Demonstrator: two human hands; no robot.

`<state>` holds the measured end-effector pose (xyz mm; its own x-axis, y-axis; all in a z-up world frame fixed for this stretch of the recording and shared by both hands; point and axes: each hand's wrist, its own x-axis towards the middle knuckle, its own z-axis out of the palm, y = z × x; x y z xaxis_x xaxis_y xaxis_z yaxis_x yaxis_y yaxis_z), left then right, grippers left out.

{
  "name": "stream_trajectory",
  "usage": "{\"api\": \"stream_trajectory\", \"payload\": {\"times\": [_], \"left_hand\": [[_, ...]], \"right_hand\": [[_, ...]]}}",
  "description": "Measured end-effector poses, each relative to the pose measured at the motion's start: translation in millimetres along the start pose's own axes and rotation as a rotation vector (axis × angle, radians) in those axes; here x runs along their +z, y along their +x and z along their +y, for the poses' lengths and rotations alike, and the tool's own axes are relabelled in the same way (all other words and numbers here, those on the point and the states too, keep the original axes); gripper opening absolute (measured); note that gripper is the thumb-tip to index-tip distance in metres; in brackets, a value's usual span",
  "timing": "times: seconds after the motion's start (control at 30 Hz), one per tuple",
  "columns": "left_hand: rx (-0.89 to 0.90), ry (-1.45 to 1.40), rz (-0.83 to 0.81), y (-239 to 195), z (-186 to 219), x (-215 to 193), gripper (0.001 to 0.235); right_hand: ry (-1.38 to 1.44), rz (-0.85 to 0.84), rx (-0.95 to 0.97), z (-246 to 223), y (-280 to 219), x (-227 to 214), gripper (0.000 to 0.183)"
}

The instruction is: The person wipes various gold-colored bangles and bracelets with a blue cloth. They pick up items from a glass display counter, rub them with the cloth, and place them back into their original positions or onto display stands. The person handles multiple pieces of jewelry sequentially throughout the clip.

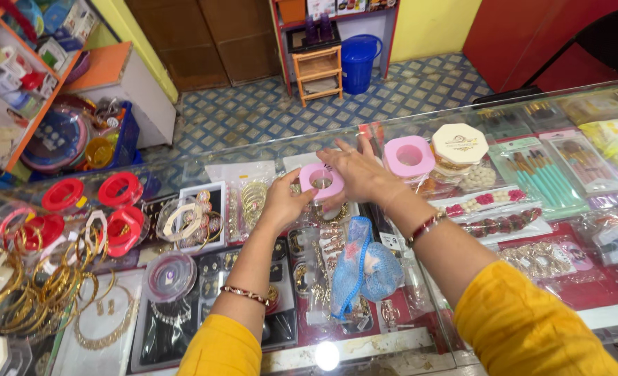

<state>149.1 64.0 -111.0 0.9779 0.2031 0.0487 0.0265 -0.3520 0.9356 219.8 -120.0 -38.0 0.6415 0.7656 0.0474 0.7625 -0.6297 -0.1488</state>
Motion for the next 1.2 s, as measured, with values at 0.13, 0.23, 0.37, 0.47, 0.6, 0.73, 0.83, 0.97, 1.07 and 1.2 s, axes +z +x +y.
{"api": "stream_trajectory", "payload": {"times": [0.13, 0.23, 0.37, 0.47, 0.6, 0.73, 0.83, 0.97, 1.07, 1.2], "left_hand": [[-0.024, -0.029, -0.012, 0, 6, 1, 0.05], [-0.05, 0.07, -0.028, 3, 11, 0, 0.054], [-0.099, 0.165, -0.018, 3, 15, 1, 0.056], [-0.075, 0.158, 0.012, 2, 14, 5, 0.06], [-0.105, 0.115, 0.019, 0, 15, 10, 0.058], [-0.095, 0.061, 0.007, 2, 11, 9, 0.062], [-0.135, 0.114, 0.023, 7, 1, 10, 0.074], [-0.009, 0.327, 0.101, 15, -19, 8, 0.087], [-0.029, 0.348, 0.135, 8, -24, 0, 0.09], [-0.07, 0.299, 0.187, -20, -17, -7, 0.087]], "right_hand": [[-0.097, 0.178, 0.075, -1, -27, 20, 0.119], [-0.127, 0.128, 0.131, -4, -42, 39, 0.111], [-0.156, 0.194, 0.09, 4, -52, 48, 0.103], [-0.149, 0.184, 0.089, 7, -53, 50, 0.103], [-0.146, 0.178, 0.081, 10, -53, 46, 0.103], [-0.126, 0.236, 0.073, 5, -53, 44, 0.103], [-0.121, 0.277, 0.036, -2, -53, 43, 0.101], [-0.092, 0.351, 0.026, -22, -55, 33, 0.091], [-0.06, 0.248, 0.127, -44, -71, 10, 0.084], [0.064, -0.101, 0.25, -72, -102, -10, 0.088]]}}
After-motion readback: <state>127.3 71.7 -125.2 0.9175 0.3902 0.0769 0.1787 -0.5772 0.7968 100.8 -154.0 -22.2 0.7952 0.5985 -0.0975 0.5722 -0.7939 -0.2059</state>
